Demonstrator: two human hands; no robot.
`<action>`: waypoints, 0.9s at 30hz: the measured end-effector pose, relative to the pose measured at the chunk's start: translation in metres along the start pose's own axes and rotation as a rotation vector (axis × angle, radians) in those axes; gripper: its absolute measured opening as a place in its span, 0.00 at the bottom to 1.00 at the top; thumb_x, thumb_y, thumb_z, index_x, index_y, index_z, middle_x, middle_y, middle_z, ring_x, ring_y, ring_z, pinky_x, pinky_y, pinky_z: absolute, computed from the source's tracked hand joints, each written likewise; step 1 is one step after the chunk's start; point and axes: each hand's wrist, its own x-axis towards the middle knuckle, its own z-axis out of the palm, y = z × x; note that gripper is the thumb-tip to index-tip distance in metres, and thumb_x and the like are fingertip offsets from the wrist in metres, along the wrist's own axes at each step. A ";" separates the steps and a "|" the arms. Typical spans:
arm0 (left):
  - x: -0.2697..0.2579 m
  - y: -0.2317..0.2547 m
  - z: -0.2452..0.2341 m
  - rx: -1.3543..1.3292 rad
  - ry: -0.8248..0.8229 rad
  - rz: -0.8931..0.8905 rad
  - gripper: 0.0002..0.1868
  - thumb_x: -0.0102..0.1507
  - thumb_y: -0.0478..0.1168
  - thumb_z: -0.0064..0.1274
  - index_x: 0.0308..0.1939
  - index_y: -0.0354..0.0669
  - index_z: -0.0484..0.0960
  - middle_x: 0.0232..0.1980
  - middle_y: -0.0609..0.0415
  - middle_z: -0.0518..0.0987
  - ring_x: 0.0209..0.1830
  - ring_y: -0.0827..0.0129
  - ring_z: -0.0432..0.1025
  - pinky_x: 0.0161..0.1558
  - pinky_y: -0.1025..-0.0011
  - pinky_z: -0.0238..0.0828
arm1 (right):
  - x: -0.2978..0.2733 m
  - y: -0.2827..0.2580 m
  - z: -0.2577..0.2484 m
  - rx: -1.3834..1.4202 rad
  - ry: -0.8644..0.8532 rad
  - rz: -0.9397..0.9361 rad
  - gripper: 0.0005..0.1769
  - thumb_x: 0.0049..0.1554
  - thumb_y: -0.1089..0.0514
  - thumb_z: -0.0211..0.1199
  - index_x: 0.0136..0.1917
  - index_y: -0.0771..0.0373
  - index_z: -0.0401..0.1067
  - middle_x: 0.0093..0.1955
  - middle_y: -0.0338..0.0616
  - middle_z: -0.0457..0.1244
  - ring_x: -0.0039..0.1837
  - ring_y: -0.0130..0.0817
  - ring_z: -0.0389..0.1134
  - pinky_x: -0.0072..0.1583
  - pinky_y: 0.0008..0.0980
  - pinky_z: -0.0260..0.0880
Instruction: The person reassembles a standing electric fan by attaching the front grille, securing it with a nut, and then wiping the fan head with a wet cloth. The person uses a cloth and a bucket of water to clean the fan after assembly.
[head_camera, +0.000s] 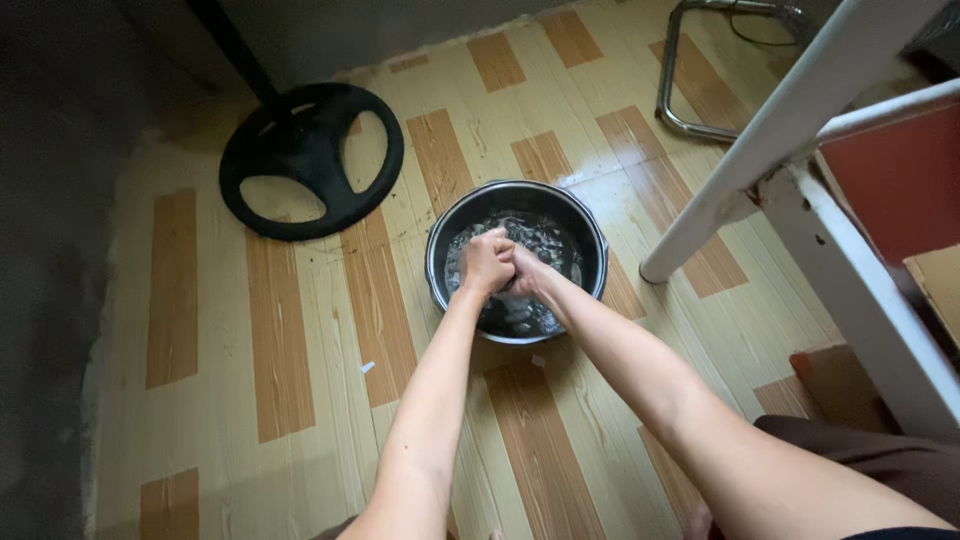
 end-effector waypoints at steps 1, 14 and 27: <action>0.001 0.000 -0.001 -0.042 0.090 0.072 0.06 0.45 0.33 0.50 0.23 0.45 0.81 0.48 0.43 0.81 0.43 0.47 0.77 0.41 0.59 0.75 | 0.003 -0.001 -0.002 -0.026 0.002 0.028 0.09 0.54 0.52 0.58 0.45 0.58 0.72 0.45 0.45 0.71 0.47 0.37 0.72 0.50 0.39 0.75; 0.072 -0.115 0.035 -0.120 0.211 -0.508 0.06 0.48 0.33 0.54 0.20 0.36 0.73 0.24 0.37 0.72 0.24 0.55 0.70 0.32 0.61 0.67 | 0.037 -0.078 0.055 -0.366 0.213 0.047 0.15 0.62 0.48 0.54 0.51 0.61 0.72 0.41 0.44 0.70 0.40 0.35 0.73 0.44 0.42 0.77; 0.070 -0.057 -0.082 -0.290 0.581 -1.225 0.18 0.53 0.45 0.58 0.40 0.33 0.85 0.42 0.38 0.84 0.42 0.51 0.78 0.45 0.58 0.73 | -0.101 -0.161 0.182 -2.167 0.189 -0.078 0.53 0.43 0.54 0.79 0.76 0.46 0.56 0.75 0.57 0.50 0.69 0.54 0.56 0.60 0.45 0.68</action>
